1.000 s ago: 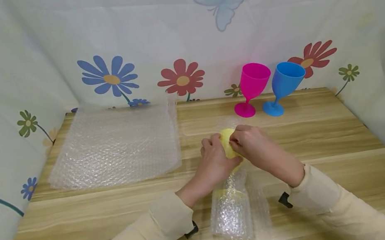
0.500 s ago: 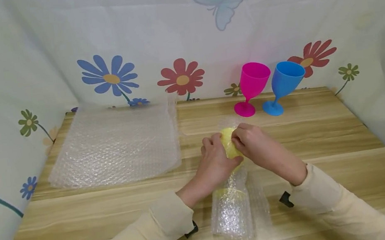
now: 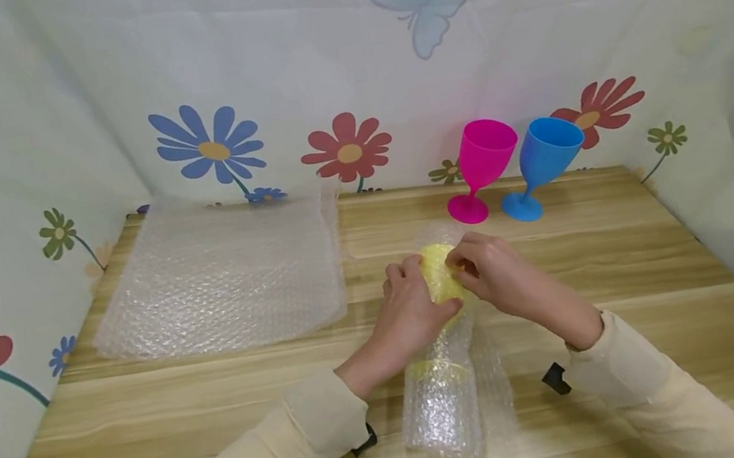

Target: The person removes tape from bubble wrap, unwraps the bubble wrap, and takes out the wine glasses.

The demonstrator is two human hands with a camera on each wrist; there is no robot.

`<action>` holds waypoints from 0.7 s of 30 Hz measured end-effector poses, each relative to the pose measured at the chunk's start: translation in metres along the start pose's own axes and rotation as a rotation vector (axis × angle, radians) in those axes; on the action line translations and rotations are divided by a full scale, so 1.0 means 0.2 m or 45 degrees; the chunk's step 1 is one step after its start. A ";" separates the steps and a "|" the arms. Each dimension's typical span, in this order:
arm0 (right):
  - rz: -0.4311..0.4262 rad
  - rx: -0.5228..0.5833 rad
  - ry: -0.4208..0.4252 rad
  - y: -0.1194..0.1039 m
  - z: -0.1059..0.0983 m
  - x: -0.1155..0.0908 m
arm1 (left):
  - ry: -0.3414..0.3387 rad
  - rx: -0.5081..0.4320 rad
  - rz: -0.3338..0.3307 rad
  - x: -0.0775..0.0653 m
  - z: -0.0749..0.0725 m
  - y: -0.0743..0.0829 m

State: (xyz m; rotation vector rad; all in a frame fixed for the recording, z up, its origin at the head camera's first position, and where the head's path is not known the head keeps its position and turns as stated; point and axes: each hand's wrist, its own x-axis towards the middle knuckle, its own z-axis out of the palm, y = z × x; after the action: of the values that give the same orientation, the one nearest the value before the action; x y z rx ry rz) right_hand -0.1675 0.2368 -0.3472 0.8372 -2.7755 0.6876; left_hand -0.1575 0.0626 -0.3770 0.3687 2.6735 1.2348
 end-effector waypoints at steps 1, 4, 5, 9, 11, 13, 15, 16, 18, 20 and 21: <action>0.002 -0.009 0.004 0.00 0.00 0.00 | -0.002 0.003 -0.005 0.00 0.00 0.00; -0.005 -0.041 0.014 0.00 0.01 0.00 | -0.001 0.020 -0.014 0.00 0.01 0.00; -0.008 -0.052 0.022 0.00 0.02 0.00 | 0.002 0.025 -0.016 0.00 0.01 0.00; -0.020 -0.083 0.071 0.00 0.04 -0.01 | 0.011 0.033 -0.011 0.00 0.01 0.00; -0.011 -0.080 0.097 0.00 0.04 -0.01 | 0.009 0.034 -0.006 0.00 0.01 0.00; 0.007 -0.074 0.110 0.00 0.04 -0.01 | 0.007 0.035 -0.004 0.00 0.01 0.00; 0.038 -0.065 0.113 -0.01 0.04 -0.01 | 0.007 0.037 -0.004 0.00 0.00 0.00; 0.057 -0.063 0.111 -0.01 0.04 0.00 | 0.007 0.036 -0.006 0.00 0.00 0.00; 0.090 -0.062 0.104 -0.02 0.04 0.00 | 0.010 0.037 -0.008 0.00 0.00 0.00; 0.118 -0.066 0.101 -0.02 0.04 0.01 | 0.012 0.035 -0.011 -0.01 0.01 0.01; 0.127 -0.068 0.101 -0.03 0.04 0.02 | 0.013 0.034 -0.012 -0.01 0.01 0.01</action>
State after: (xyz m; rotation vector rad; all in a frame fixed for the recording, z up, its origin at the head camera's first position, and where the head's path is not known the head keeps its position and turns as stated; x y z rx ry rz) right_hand -0.1675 0.2280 -0.3512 0.6508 -2.7657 0.6451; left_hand -0.1559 0.0640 -0.3767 0.3536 2.6997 1.2028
